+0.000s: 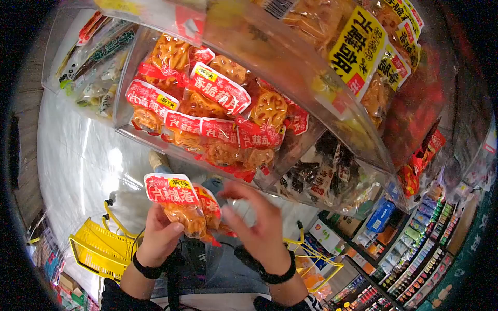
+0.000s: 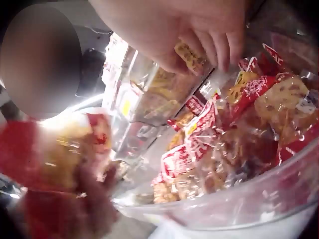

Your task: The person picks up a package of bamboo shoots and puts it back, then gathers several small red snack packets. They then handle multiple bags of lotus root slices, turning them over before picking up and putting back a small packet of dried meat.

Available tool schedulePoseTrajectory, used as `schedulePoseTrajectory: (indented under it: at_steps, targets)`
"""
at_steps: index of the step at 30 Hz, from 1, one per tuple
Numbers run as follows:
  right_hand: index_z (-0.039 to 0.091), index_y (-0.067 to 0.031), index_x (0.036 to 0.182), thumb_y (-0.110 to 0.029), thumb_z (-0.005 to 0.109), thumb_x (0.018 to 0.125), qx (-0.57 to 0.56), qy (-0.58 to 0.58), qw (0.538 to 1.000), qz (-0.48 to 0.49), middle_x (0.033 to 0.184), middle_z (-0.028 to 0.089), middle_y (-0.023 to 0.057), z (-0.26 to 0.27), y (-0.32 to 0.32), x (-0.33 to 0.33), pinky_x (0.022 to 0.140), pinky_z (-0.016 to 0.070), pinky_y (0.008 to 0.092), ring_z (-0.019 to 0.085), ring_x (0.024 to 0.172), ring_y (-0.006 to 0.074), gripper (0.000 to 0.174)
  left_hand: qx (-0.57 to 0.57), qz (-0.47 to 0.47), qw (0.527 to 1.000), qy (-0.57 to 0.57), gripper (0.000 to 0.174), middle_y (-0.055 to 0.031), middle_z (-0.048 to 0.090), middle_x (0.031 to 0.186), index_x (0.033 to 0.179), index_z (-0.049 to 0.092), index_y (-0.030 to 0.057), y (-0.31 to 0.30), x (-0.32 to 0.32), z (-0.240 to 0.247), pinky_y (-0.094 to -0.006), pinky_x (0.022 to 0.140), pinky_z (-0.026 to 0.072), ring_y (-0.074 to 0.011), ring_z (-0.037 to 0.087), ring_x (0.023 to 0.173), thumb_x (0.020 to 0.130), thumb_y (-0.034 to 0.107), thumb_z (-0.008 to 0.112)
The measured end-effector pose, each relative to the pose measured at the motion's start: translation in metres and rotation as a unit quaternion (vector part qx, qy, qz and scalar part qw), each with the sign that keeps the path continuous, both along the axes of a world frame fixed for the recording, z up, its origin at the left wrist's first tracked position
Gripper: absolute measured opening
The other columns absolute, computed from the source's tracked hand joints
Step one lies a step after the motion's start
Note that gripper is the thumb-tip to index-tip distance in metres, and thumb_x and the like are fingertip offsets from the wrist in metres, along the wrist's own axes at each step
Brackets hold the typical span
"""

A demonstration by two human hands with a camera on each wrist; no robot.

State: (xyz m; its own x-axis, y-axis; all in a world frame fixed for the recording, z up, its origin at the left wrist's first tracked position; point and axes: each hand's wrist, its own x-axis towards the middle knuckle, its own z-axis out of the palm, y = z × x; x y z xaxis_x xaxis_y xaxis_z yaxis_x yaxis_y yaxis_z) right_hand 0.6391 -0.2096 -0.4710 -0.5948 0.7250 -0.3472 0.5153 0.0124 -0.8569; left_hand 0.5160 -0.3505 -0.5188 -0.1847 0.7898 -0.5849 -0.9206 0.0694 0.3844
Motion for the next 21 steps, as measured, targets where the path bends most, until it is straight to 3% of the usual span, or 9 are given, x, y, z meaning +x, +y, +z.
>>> schedulePoseTrajectory:
  at_steps: [3,7,10,13,16,19,21]
  targets:
    - [0.057,0.0029,0.105,-0.005,0.061,0.082,-0.118,0.025,0.992,-0.027,0.102,0.061,0.0123,-0.003,-0.015,0.017,0.081,0.0468,0.0276,0.061,0.090,0.0178,0.024,-0.023,0.016,1.000,-0.008,0.043,-0.0077,0.056,0.115,0.119,0.046,0.0032,0.003,0.008,0.001,-0.0338,0.093,0.0433,-0.0178,0.054,0.108,0.079,-0.004,0.062]
    - [0.050,0.0016,0.115,-0.006,0.060,0.085,-0.252,0.028,0.967,-0.013,0.101,0.060,0.0092,-0.001,-0.010,0.030,0.080,0.0473,0.0283,0.060,0.088,0.0149,0.033,-0.024,-0.003,1.000,-0.012,0.042,-0.0080,0.057,0.113,0.118,0.047,0.0032,0.003,0.015,-0.011,-0.0328,0.089,0.0453,-0.0171,0.055,0.106,0.079,-0.005,0.061]
    - [0.047,0.0005,0.120,-0.007,0.060,0.085,-0.292,0.061,0.954,-0.039,0.103,0.060,0.0081,-0.005,-0.014,0.033,0.081,0.0469,0.0278,0.059,0.089,0.0139,0.037,-0.019,-0.017,1.000,0.003,0.039,-0.0079,0.060,0.110,0.115,0.051,0.0024,0.004,0.013,-0.006,-0.0314,0.085,0.0472,-0.0165,0.057,0.102,0.079,-0.005,0.062]
    - [0.052,-0.0005,0.115,-0.013,0.060,0.086,-0.273,0.097,0.955,-0.062,0.097,0.062,0.0064,-0.014,-0.015,0.031,0.074,0.0470,0.0251,0.059,0.084,0.0106,0.033,-0.028,-0.055,0.998,0.017,0.035,-0.0073,0.061,0.107,0.112,0.054,0.0012,-0.004,0.015,-0.011,-0.0306,0.083,0.0480,-0.0158,0.059,0.098,0.078,-0.004,0.063]
    - [0.058,-0.0021,0.109,-0.020,0.061,0.086,-0.244,-0.083,0.966,0.007,0.085,0.063,0.0030,-0.013,-0.005,0.040,0.066,0.0454,0.0224,0.057,0.075,0.0059,0.029,-0.042,-0.055,0.997,0.018,0.034,-0.0071,0.061,0.106,0.111,0.054,0.0005,-0.006,0.019,-0.012,-0.0311,0.084,0.0478,-0.0156,0.059,0.097,0.078,-0.005,0.062]
    - [0.061,-0.0037,0.103,-0.023,0.062,0.086,-0.200,-0.086,0.974,-0.056,0.076,0.062,0.0002,-0.008,0.001,0.042,0.060,0.0429,0.0207,0.054,0.069,0.0032,0.026,-0.053,-0.035,0.997,0.054,0.033,-0.0071,0.061,0.106,0.112,0.053,0.0007,-0.008,0.019,-0.016,-0.0313,0.084,0.0475,-0.0156,0.059,0.096,0.080,-0.003,0.061]
    - [0.061,-0.0020,0.102,-0.017,0.059,0.087,-0.104,-0.083,0.980,-0.149,0.080,0.060,0.0000,0.005,0.015,0.036,0.056,0.0407,0.0198,0.050,0.064,0.0038,0.021,-0.066,0.032,0.997,0.024,0.034,-0.0072,0.061,0.106,0.113,0.052,0.0009,0.000,0.014,-0.014,-0.0319,0.086,0.0466,-0.0161,0.059,0.097,0.080,-0.001,0.061]
